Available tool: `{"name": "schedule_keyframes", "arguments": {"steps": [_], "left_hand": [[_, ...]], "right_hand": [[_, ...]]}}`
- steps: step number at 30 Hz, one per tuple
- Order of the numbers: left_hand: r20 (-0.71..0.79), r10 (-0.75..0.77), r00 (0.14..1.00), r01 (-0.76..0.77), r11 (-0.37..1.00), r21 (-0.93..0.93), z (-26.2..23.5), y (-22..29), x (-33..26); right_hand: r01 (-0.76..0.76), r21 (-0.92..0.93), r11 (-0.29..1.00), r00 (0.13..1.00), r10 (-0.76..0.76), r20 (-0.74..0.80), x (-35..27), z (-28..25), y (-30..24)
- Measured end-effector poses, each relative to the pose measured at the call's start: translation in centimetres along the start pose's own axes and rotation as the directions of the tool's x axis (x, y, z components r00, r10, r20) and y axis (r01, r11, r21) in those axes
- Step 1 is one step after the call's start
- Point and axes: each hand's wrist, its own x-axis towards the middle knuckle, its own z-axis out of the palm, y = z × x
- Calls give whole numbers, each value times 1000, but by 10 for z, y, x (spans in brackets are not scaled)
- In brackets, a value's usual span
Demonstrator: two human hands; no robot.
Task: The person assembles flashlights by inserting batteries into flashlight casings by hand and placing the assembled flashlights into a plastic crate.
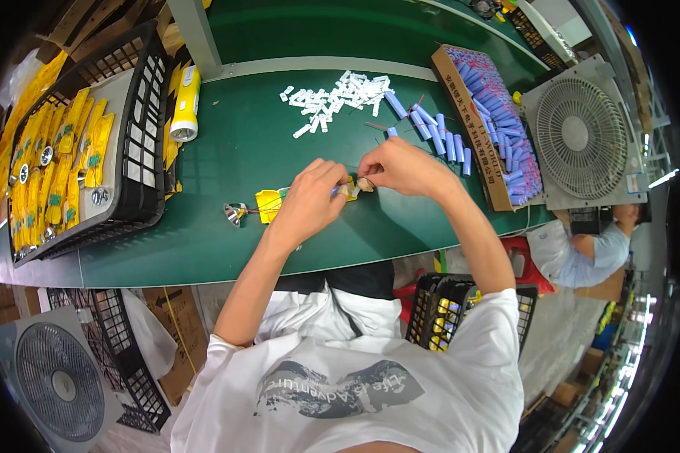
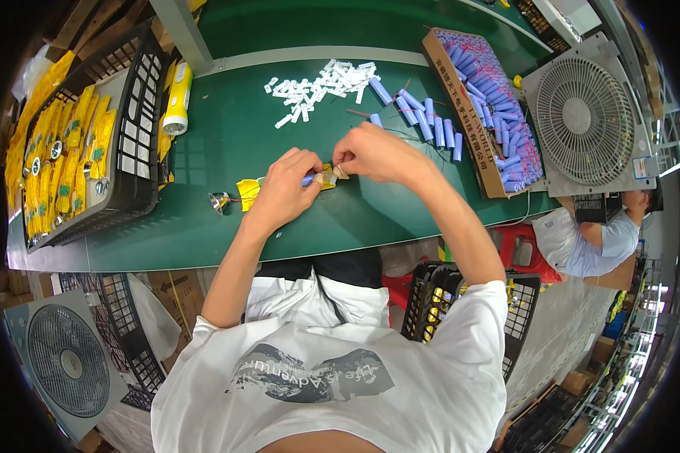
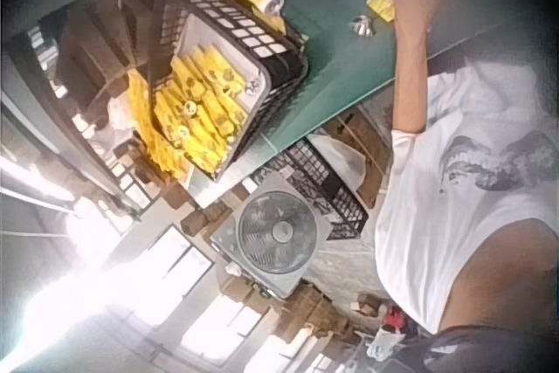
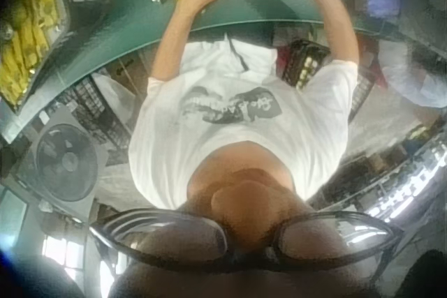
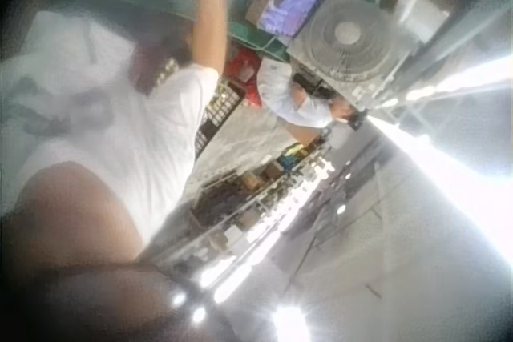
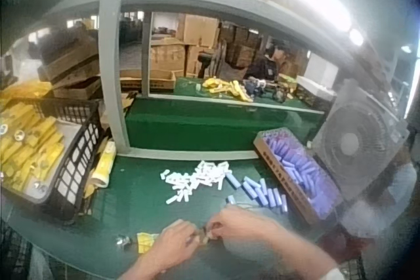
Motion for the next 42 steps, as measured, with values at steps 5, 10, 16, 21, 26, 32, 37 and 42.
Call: {"name": "schedule_keyframes", "arguments": {"steps": [5, 10, 16, 21, 26, 32, 37, 42], "left_hand": [[-36, 48, 998, -49, 999, -24, 2, -6, -1], [-41, 27, 999, -28, 999, -32, 2, -4, 0], [-21, 28, 999, -28, 999, -28, 1, -2, 1], [0, 26, 1000, -26, 1000, -4, 1, 0, 2], [-8, 13, 1000, -13, 1000, -4, 0, 0, 2], [-26, 32, 999, -33, 999, -15, 1, -3, 2], [-23, 66, 998, -66, 998, -1, 3, -4, 1], [-7, 83, 997, -83, 997, -5, 4, 1, 4]], "right_hand": [[137, -35, 990, 980, -131, 152, 26, -2, -3], [89, 62, 994, 979, -99, 181, 35, -1, 11], [-21, 264, 964, 984, -27, 175, 29, 6, 19], [-32, 135, 990, 986, 10, 165, 34, 8, 19], [54, 136, 989, 981, -79, 180, 40, 10, 22], [61, 94, 994, 979, -78, 189, 42, 3, 18], [8, 237, 971, 955, -78, 287, 45, 2, 19], [13, 81, 997, 977, -30, 209, 37, 8, 21]]}}
